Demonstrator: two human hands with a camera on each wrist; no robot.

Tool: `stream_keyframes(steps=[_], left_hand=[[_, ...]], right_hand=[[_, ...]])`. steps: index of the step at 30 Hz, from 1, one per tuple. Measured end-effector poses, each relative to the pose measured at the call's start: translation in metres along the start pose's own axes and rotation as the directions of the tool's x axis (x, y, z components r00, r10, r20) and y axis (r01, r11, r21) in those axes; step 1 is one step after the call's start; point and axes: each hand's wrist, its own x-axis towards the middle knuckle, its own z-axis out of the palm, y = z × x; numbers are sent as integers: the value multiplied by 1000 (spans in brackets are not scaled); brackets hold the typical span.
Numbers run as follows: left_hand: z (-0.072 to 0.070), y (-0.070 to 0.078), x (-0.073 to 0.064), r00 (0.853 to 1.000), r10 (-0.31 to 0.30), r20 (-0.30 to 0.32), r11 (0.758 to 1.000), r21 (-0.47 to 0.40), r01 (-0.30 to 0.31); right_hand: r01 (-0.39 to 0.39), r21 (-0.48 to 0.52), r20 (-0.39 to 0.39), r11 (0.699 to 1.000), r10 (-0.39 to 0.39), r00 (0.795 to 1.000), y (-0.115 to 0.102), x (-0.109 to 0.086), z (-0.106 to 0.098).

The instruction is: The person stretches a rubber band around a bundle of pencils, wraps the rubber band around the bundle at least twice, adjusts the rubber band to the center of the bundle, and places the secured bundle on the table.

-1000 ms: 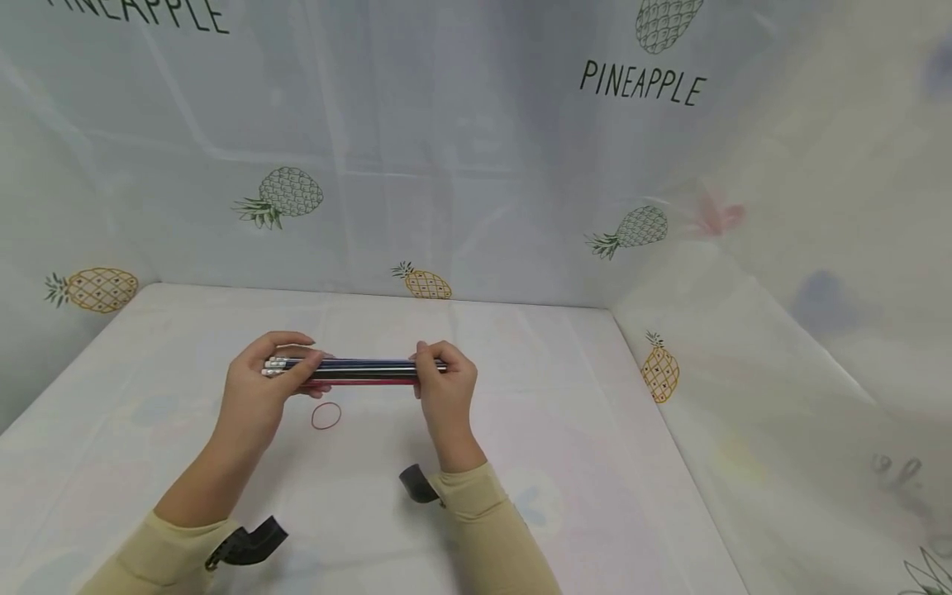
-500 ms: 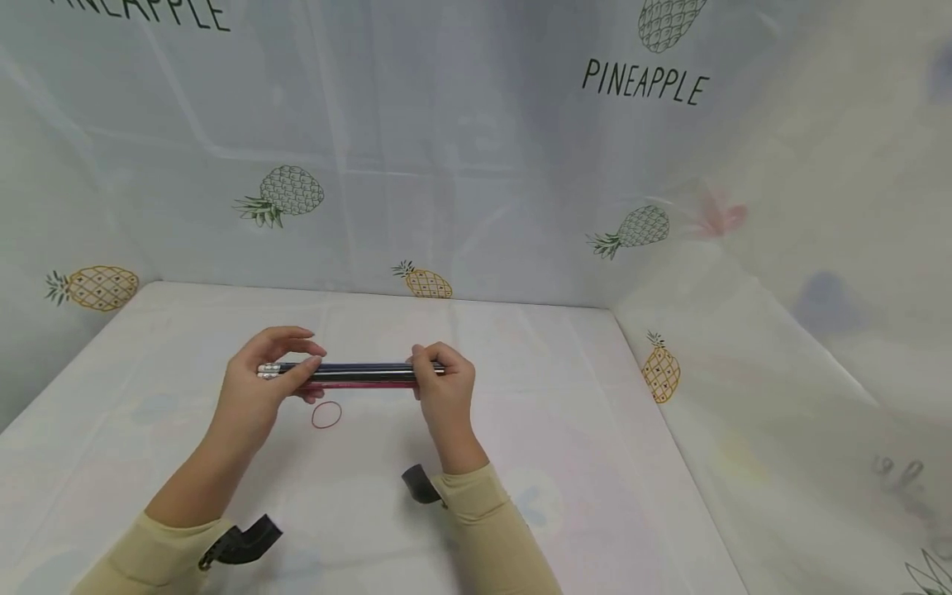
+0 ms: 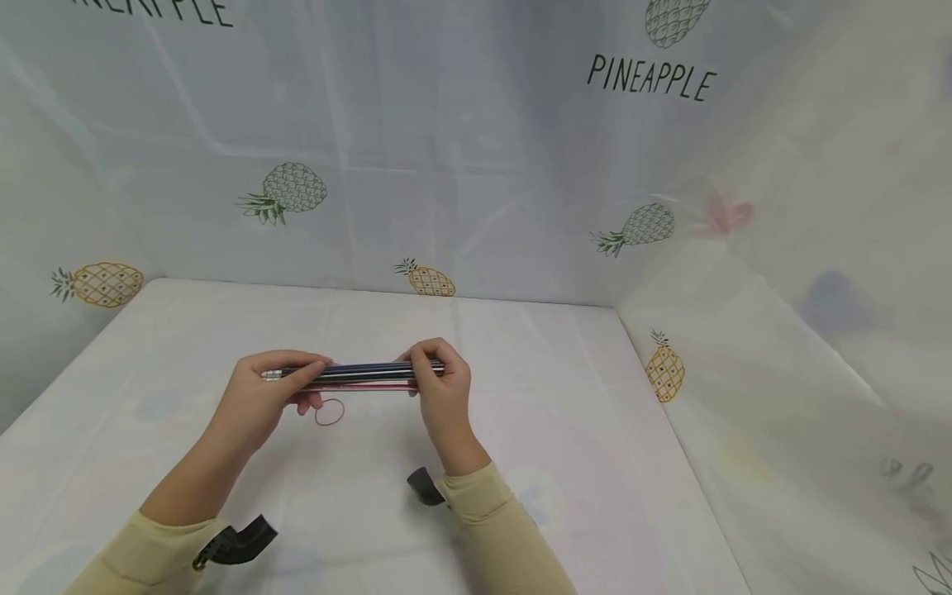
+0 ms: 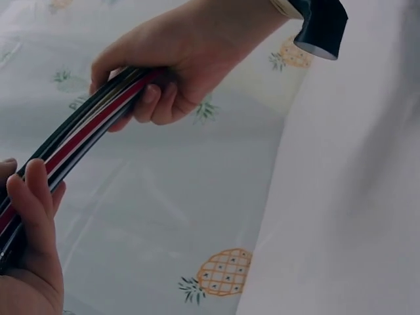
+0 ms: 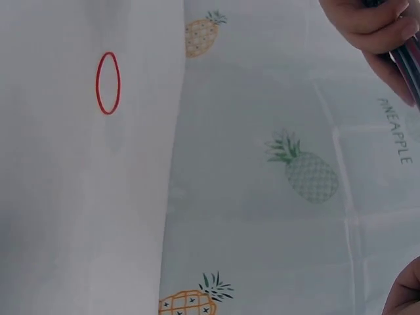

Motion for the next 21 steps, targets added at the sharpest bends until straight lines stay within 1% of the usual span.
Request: stream_keyframes(steps=[3,5,7,11,16,18,21], left_hand=[[0,-4,-1,999,-42,-16,999,-10,42],[-1,-6,-2,998,-63,-30,998,-12,62],[-1,-7,-2,997,-69,-38,997,-18,69],[-1,-9,-4,997,-59,-39,998,-30,58],[-2,-9,-7,1000,-28,6,999,-46,28],[-3,-9,-8,999,-17,33,998,-52,19],[-4,-10,-8,998,-9,65,998,-55,13]], right_hand=[[-46,-16,7,999,46,999,2,-2,-2],[-62,-25,3,998,62,998,3,-4,-3],[-70,-14,-3,997,70,998,4,-7,-3],[-42,15,-19,999,42,999,5,-14,0],[9,-9,-44,1000,-9,999,3,-16,3],[12,-24,-47,1000,-13,999,2,-16,4],[4,-33,-30,999,-5,1000,2,-16,4]])
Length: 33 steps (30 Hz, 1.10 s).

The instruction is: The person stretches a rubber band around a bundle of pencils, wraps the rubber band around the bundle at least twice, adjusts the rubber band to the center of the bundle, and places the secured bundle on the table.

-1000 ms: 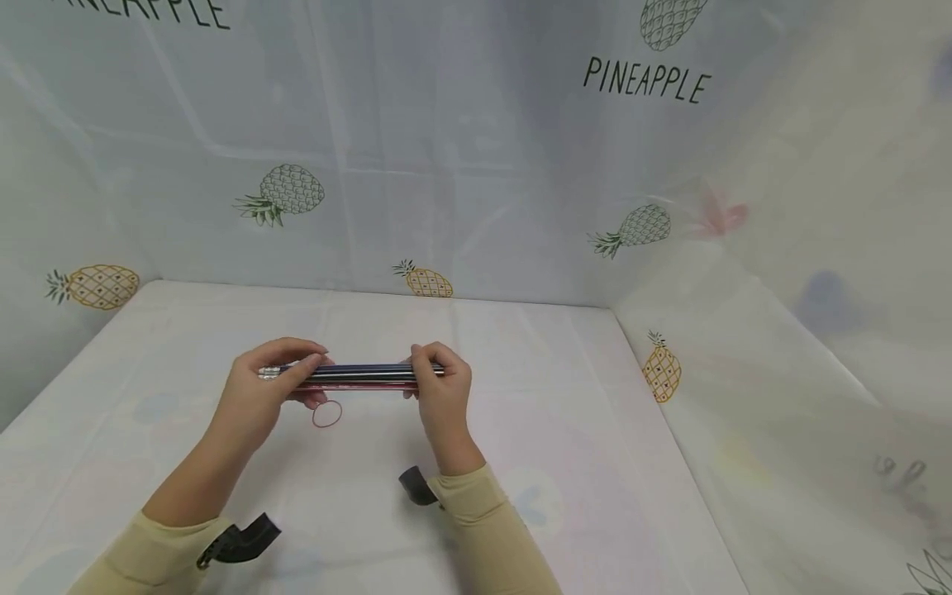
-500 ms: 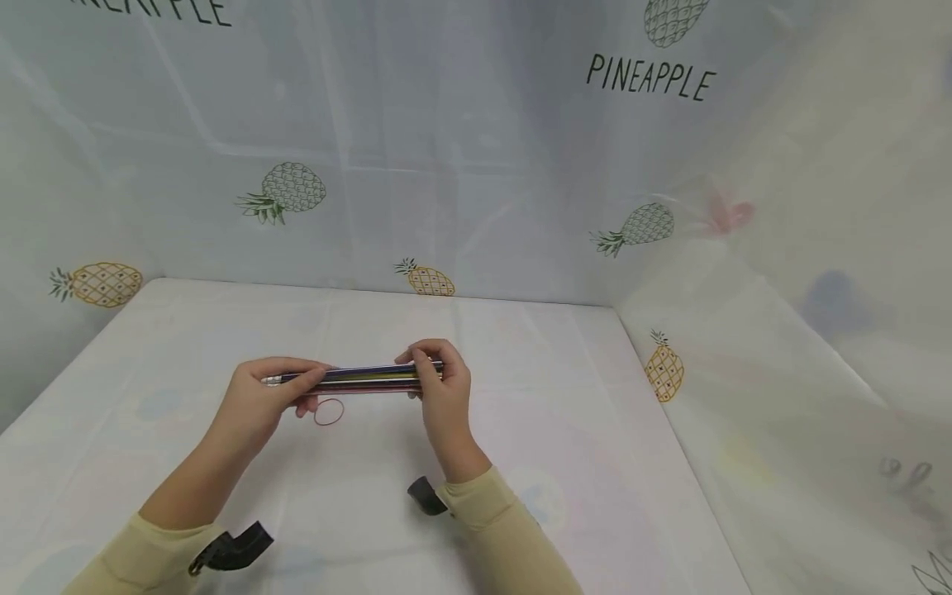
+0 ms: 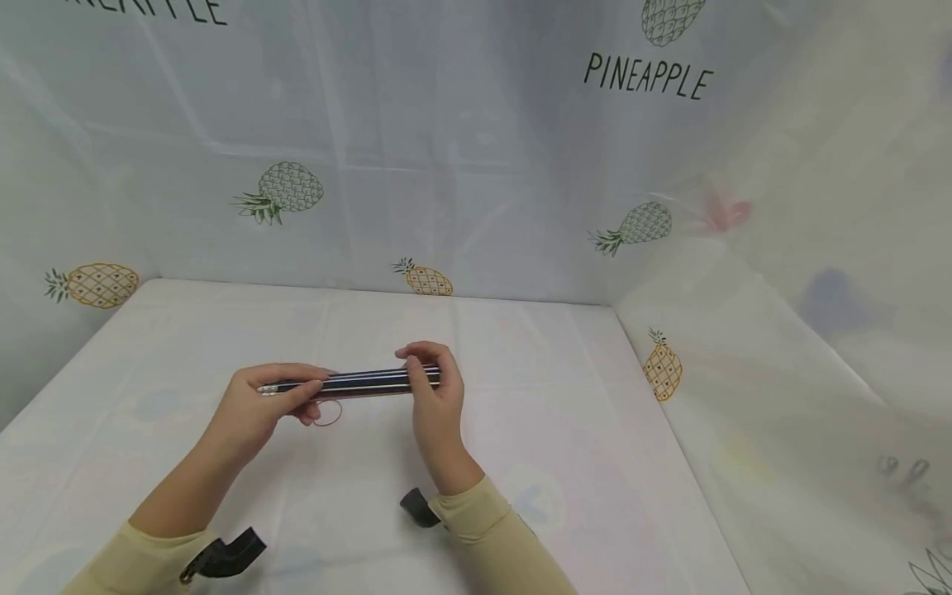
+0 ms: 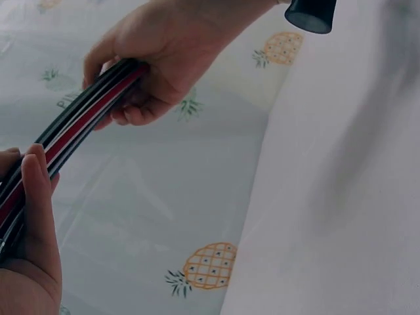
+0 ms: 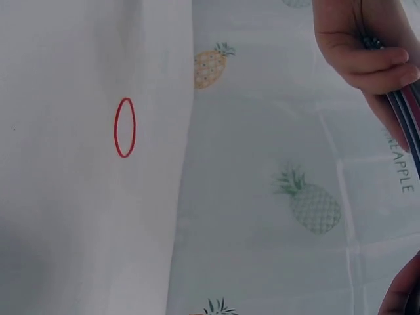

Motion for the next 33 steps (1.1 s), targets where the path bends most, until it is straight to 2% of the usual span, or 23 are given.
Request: stream_keyframes(steps=[5,8,11,15,19,23,30,33], left_hand=[[-6,0,-2,1000,-4,-21,1000,8,4],[-11,-1,-3,999,-13,-49,1000,12,13],[-16,-3,-4,998,-26,-60,1000,-5,26],[-24,-7,-6,997,-22,-68,999,-41,19],[-32,-10,-10,998,1,-66,997,-72,-6],[-35,-11,-13,998,-1,-66,997,-73,-4],[-33,-8,-14,997,-4,-78,998,-70,-1],[-33,-7,-13,996,3,-84,999,-51,-7]], right_hand=[[-4,-32,93,999,6,996,-1,2,0],[-11,-24,180,1000,15,984,-1,3,-1],[-40,-1,272,999,38,961,-2,4,-3],[-68,5,389,998,60,919,-2,7,-6],[-54,36,474,998,30,880,-2,9,-7],[-27,29,499,999,9,866,1,8,-3],[1,-9,488,1000,4,873,5,5,2],[13,-34,494,999,5,869,5,6,2]])
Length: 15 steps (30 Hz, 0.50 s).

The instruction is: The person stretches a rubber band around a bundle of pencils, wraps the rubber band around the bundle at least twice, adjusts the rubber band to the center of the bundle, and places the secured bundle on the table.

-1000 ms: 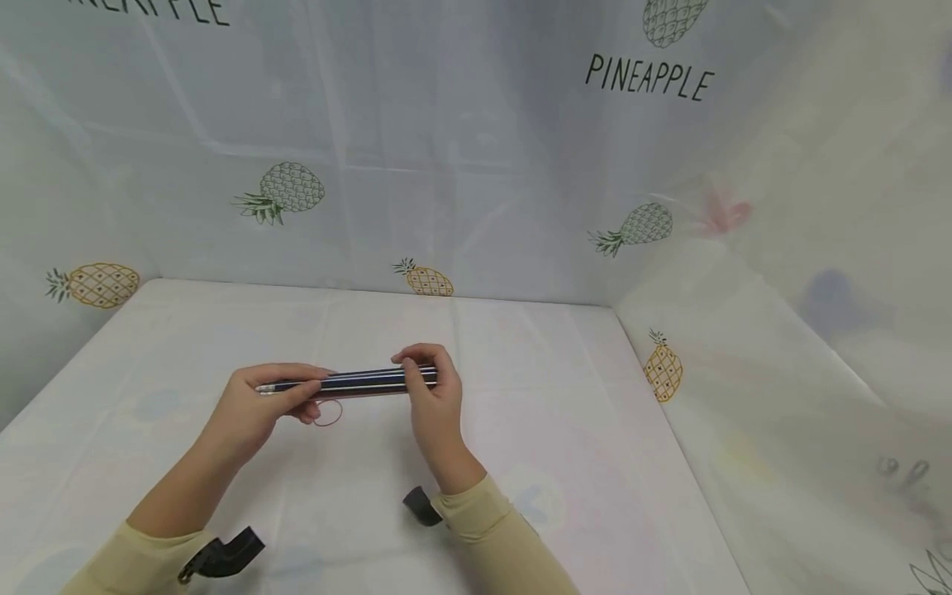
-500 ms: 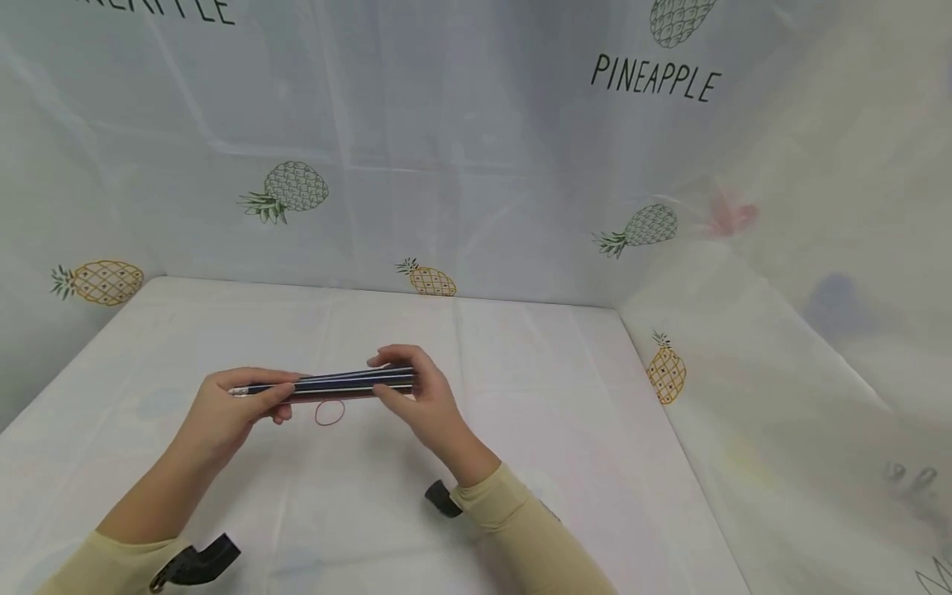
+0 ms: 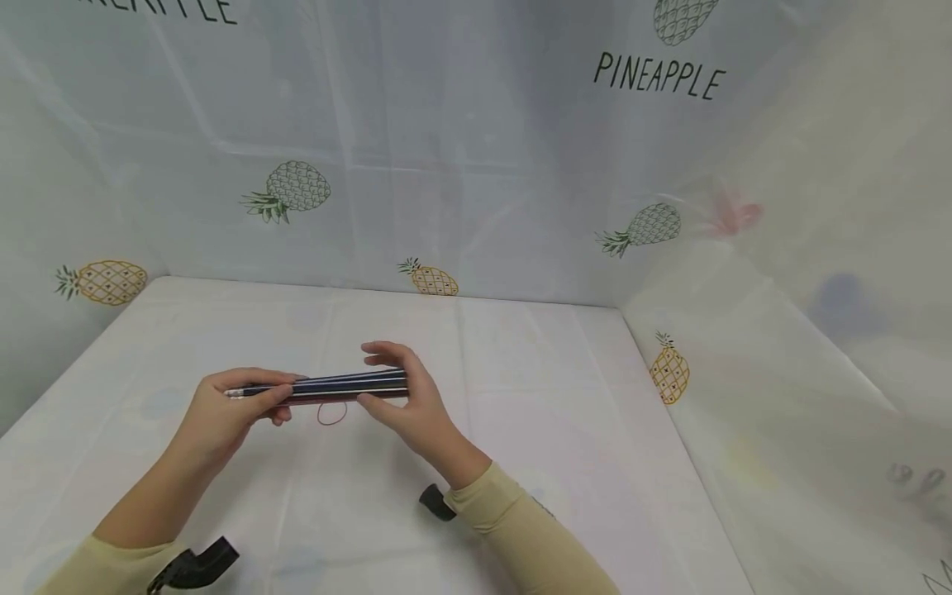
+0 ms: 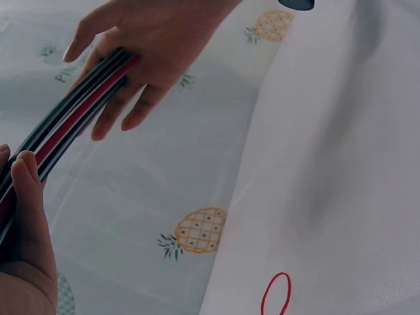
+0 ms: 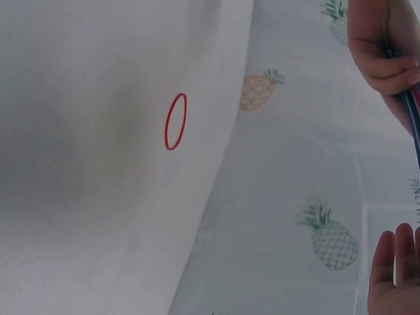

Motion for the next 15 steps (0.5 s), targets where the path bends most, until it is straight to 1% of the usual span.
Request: stream_keyframes(steps=[4,7,9,15], left_hand=[[-1,1,1,1000,-9,-19,999,43,10],[-5,0,1,1000,-14,-19,999,53,15],[-10,-2,0,1000,-8,-21,999,34,9],[-32,-7,-4,998,7,-55,999,-50,-10]], right_hand=[[3,-6,46,1000,-3,999,-1,1,-3],[-3,12,95,1000,2,996,0,3,-6],[-9,12,120,1000,8,993,3,5,-8],[-32,-55,183,998,41,982,21,9,-13]])
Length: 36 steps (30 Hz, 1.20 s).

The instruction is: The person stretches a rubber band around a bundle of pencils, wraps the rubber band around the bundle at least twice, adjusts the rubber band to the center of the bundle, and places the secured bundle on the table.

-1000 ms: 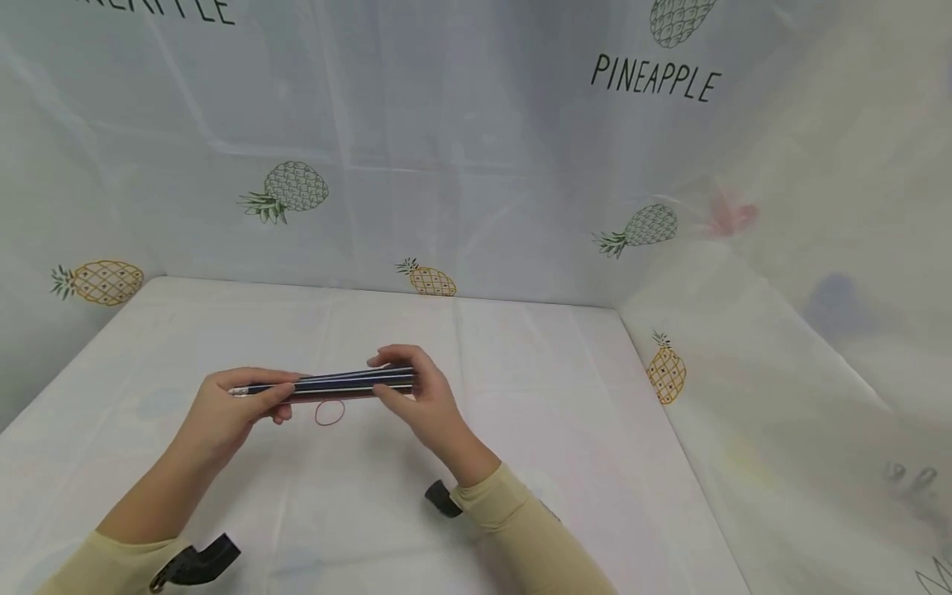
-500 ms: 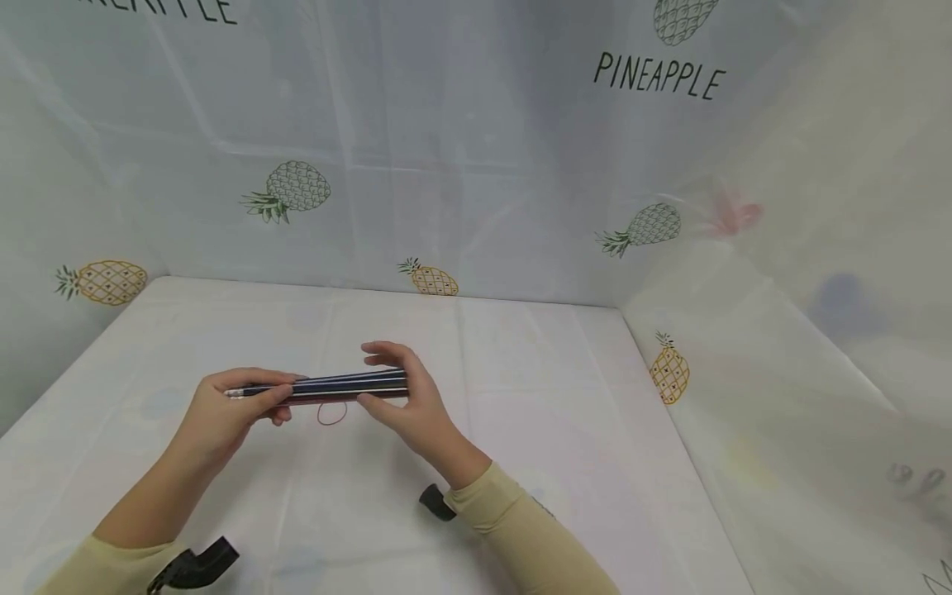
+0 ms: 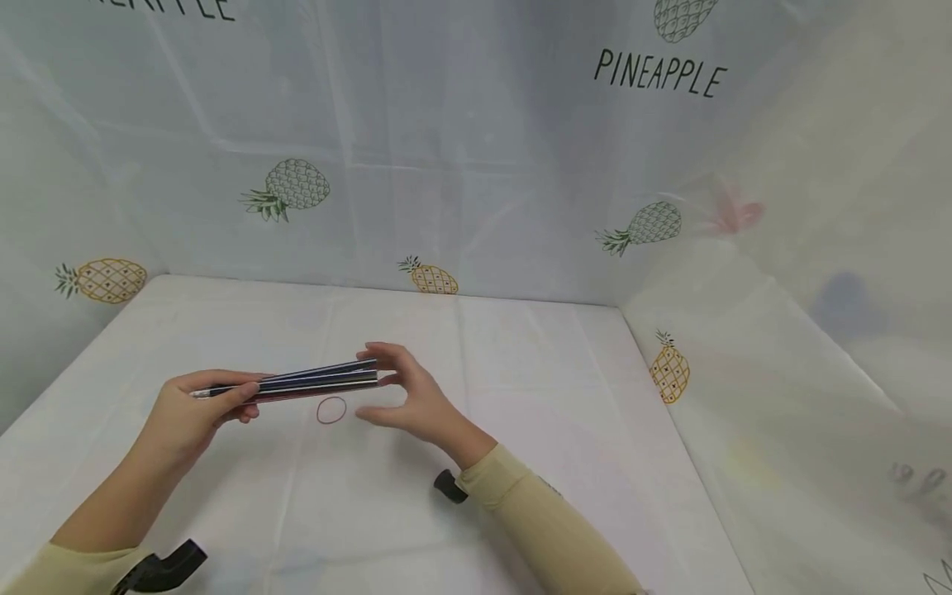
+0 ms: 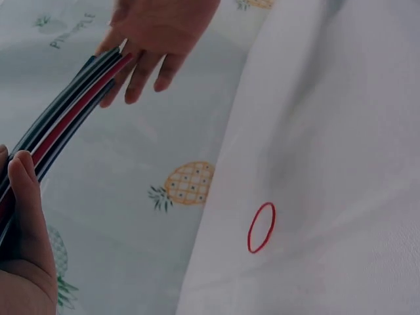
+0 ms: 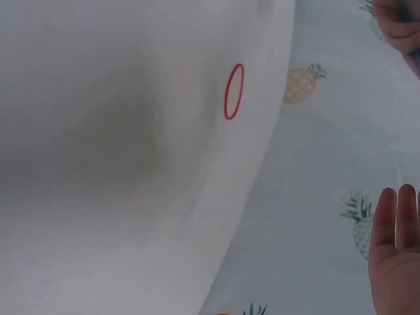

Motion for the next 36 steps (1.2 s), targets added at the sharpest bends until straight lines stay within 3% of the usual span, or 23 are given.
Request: stream_keyframes(steps=[5,10,13,19,31,36], left_hand=[[-17,-1,-3,1000,1,-13,999,-45,-2],[-31,-2,-4,1000,13,-17,999,-30,-13],[-38,-2,-4,999,22,-22,1000,-1,-22],[-44,-3,-1,999,24,-24,1000,13,-23],[-44,-10,2,999,25,-21,1000,14,-25],[-45,-11,2,999,32,-28,999,27,-31]], right_hand=[[-70,-48,66,996,73,995,16,7,1],[-156,-142,165,977,179,970,27,23,5],[-193,-227,261,955,250,932,35,36,10],[-235,-354,406,905,375,834,58,52,20],[-286,-470,456,835,507,731,77,62,25],[-307,-487,455,818,537,710,79,64,27]])
